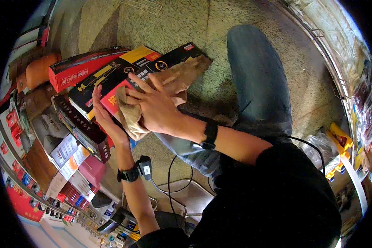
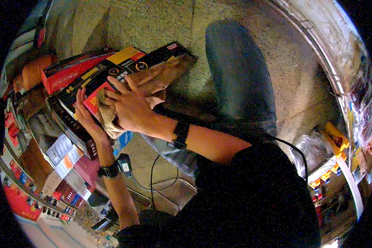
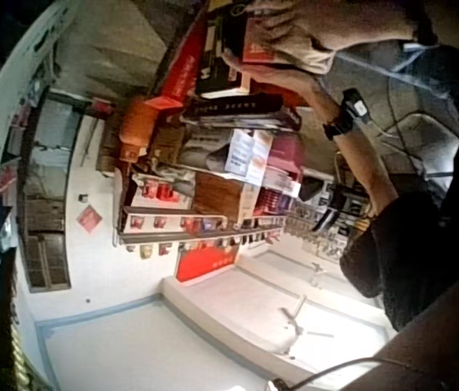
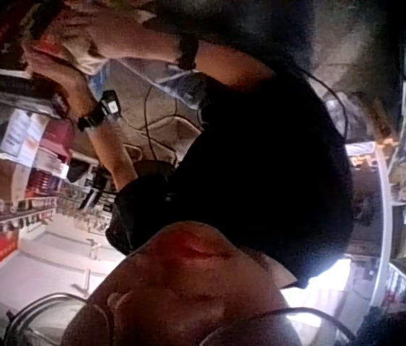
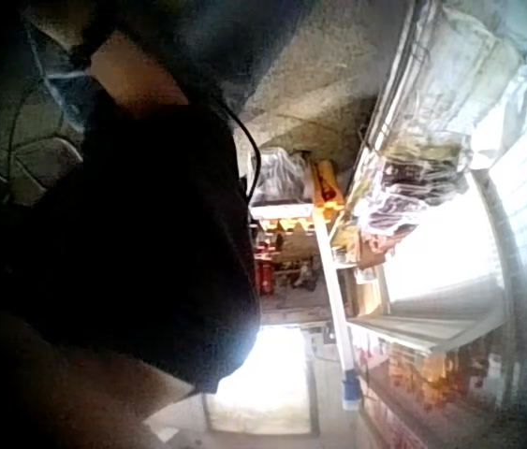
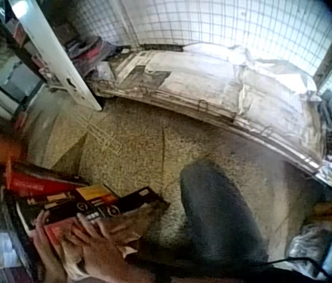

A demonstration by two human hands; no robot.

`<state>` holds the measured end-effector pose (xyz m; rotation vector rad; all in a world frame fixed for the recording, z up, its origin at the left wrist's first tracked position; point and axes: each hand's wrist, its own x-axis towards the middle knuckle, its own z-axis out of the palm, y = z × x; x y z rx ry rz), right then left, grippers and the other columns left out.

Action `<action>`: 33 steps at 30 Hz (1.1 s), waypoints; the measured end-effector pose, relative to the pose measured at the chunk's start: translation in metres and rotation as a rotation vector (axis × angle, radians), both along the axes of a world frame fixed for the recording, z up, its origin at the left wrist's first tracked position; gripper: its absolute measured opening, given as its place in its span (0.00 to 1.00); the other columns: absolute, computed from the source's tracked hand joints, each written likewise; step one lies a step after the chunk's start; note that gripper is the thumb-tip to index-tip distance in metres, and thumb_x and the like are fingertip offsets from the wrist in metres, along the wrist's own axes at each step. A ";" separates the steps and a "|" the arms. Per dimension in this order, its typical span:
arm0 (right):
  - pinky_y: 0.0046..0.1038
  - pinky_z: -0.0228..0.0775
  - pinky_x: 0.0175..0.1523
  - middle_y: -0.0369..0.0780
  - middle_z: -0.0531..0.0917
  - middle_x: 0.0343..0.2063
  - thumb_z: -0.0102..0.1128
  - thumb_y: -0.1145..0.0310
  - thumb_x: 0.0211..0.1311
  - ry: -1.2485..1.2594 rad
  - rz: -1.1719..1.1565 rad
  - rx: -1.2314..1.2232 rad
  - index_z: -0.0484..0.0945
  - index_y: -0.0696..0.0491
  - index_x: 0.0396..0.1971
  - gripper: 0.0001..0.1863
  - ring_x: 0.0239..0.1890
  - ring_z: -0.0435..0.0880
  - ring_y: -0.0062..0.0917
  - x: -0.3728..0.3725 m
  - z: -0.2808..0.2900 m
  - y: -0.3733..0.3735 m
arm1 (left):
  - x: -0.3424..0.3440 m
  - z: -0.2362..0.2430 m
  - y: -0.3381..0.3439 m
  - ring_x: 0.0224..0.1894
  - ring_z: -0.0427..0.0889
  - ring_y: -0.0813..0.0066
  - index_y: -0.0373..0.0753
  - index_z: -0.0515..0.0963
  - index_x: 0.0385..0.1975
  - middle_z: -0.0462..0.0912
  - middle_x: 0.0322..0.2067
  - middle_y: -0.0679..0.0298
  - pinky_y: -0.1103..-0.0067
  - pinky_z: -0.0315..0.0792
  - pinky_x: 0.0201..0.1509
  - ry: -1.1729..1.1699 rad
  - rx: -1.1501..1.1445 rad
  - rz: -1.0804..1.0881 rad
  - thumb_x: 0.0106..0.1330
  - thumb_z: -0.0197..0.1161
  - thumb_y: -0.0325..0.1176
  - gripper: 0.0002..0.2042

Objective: The person picks up and wipes several boxes of grease guns and tools with a cloth.

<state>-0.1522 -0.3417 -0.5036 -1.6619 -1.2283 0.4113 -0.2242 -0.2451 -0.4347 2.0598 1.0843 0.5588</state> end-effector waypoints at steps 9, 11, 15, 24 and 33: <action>0.41 0.56 0.54 0.41 0.78 0.41 0.64 0.65 0.33 0.248 -0.336 0.001 0.77 0.53 0.31 0.18 0.49 0.71 0.36 -0.005 -0.026 -0.023 | 0.001 -0.013 0.003 0.61 0.57 0.68 0.32 0.58 0.59 0.60 0.58 0.56 0.75 0.49 0.64 -0.126 -0.011 -0.021 0.67 0.38 0.49 0.28; 0.37 0.66 0.39 0.43 0.79 0.28 0.65 0.66 0.35 0.498 -0.456 0.106 0.77 0.53 0.24 0.12 0.34 0.77 0.35 0.009 -0.063 -0.018 | 0.000 -0.014 0.011 0.61 0.58 0.67 0.31 0.58 0.59 0.59 0.58 0.56 0.75 0.48 0.64 -0.182 -0.107 0.000 0.66 0.39 0.45 0.27; 0.33 0.70 0.32 0.42 0.80 0.26 0.61 0.68 0.45 0.174 -0.706 0.057 0.78 0.53 0.30 0.10 0.29 0.79 0.31 0.029 -0.133 -0.012 | 0.022 -0.013 0.012 0.62 0.56 0.65 0.30 0.58 0.58 0.60 0.58 0.53 0.74 0.46 0.65 -0.168 -0.079 -0.038 0.63 0.40 0.41 0.26; 0.48 0.45 0.63 0.46 0.63 0.59 0.52 0.64 0.50 0.078 0.043 0.209 0.74 0.53 0.45 0.20 0.65 0.51 0.43 0.021 -0.003 0.037 | 0.020 -0.013 0.012 0.61 0.58 0.60 0.30 0.60 0.56 0.62 0.56 0.52 0.71 0.47 0.64 0.013 0.133 -0.082 0.65 0.36 0.51 0.30; 0.37 0.61 0.53 0.46 0.66 0.51 0.40 0.66 0.62 0.418 -0.378 -0.324 0.59 0.56 0.52 0.20 0.52 0.65 0.40 0.107 -0.289 0.018 | 0.050 -0.008 -0.001 0.62 0.58 0.64 0.29 0.60 0.57 0.63 0.56 0.52 0.73 0.48 0.64 -0.064 0.067 -0.042 0.64 0.38 0.41 0.25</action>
